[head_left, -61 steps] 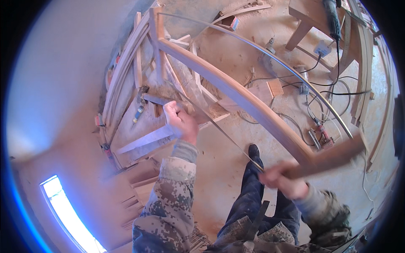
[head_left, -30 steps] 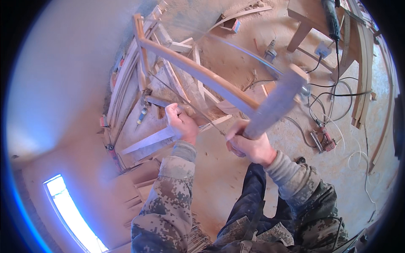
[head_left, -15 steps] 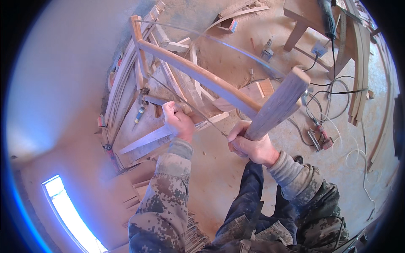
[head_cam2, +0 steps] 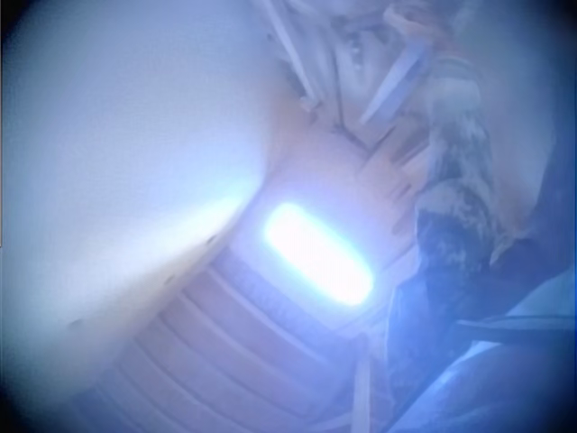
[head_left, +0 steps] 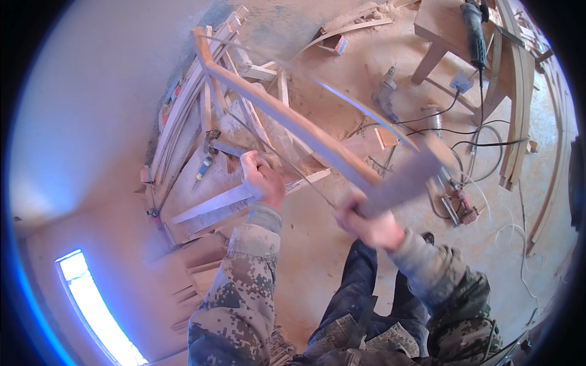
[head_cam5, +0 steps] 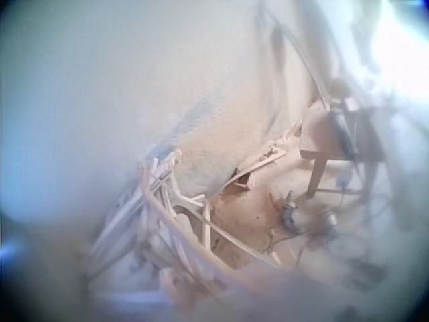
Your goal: The person assembles a wooden frame by hand, using a hammer to tap small wooden pieces into place and a chisel to adjust joints. They then use an angle grinder to smooth the edges of the assembled frame.
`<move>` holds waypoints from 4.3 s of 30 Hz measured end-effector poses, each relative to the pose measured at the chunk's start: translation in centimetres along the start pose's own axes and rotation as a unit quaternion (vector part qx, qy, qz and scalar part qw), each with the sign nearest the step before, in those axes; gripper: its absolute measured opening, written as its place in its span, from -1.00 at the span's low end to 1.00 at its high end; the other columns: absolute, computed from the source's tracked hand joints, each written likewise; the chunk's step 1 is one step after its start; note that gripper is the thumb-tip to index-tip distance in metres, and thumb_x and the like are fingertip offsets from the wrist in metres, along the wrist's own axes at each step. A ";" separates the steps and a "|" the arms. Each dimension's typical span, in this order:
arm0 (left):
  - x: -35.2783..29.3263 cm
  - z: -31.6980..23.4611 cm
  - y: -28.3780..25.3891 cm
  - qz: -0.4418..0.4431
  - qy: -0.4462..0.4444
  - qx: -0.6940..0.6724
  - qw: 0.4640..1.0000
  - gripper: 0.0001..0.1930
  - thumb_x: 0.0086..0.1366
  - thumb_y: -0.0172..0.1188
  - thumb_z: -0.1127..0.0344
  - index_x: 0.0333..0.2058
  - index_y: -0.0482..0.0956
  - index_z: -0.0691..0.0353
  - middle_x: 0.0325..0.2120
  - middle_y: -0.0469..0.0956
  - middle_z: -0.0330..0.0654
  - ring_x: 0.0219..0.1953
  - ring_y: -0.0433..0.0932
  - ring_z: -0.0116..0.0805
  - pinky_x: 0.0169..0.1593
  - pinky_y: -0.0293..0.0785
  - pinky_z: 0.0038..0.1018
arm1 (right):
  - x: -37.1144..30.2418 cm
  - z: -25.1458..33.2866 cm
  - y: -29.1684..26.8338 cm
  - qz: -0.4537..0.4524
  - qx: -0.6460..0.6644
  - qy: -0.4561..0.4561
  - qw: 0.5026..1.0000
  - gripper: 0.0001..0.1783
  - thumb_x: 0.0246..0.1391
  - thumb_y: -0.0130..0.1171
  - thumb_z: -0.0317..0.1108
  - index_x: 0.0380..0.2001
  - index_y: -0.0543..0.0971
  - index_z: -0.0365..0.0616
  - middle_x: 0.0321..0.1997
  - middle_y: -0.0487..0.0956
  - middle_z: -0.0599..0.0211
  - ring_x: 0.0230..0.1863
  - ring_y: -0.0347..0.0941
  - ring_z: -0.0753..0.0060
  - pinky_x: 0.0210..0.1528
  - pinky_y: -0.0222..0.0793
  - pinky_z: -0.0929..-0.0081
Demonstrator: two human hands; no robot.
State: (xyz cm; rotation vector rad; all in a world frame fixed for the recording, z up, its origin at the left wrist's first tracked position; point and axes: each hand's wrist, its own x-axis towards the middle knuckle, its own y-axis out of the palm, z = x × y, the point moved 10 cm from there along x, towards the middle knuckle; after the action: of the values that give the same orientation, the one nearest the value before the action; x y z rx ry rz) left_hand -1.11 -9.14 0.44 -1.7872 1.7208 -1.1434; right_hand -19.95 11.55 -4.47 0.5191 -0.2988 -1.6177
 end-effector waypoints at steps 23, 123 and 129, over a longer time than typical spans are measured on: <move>-0.5 0.0 -0.2 -0.010 0.064 -0.015 0.998 -0.74 0.30 -0.12 0.63 -0.09 0.47 0.39 -0.44 0.35 -0.19 -0.39 0.40 -0.35 -0.22 0.41 -0.40 | -3.0 -1.0 -0.6 0.106 -0.123 0.064 0.985 -0.80 0.28 0.07 -0.52 -0.48 0.47 -0.15 -0.56 0.32 0.47 -0.49 0.27 0.48 -0.43 0.21 0.33; -3.0 -6.8 2.3 0.070 0.098 0.026 0.992 -0.66 0.14 0.10 0.54 -0.07 0.57 0.29 -0.21 0.64 0.05 -0.15 0.58 0.15 -0.02 0.51 0.00 | -13.8 18.9 -15.9 -0.266 0.172 -0.031 0.948 -0.87 0.25 0.10 -0.43 -0.30 0.34 -0.08 -0.73 0.11 0.51 -0.72 0.15 0.48 -0.38 0.51 0.07; -3.1 -8.5 1.4 0.085 0.106 0.000 0.991 -0.74 0.19 0.08 0.54 -0.13 0.55 0.32 -0.30 0.61 0.03 -0.21 0.56 0.17 -0.10 0.50 -0.01 | -14.9 24.0 -17.7 -0.234 0.133 -0.051 0.962 -0.84 0.12 0.12 -0.43 -0.29 0.35 -0.15 -0.73 0.21 0.43 -0.76 0.18 0.41 -0.52 0.38 0.15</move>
State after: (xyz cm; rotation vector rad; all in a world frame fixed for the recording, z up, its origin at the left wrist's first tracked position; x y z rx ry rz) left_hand -8.26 -4.34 3.44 -1.5305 1.9513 -1.2963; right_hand -46.46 25.71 9.88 0.7518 -0.5036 -2.0820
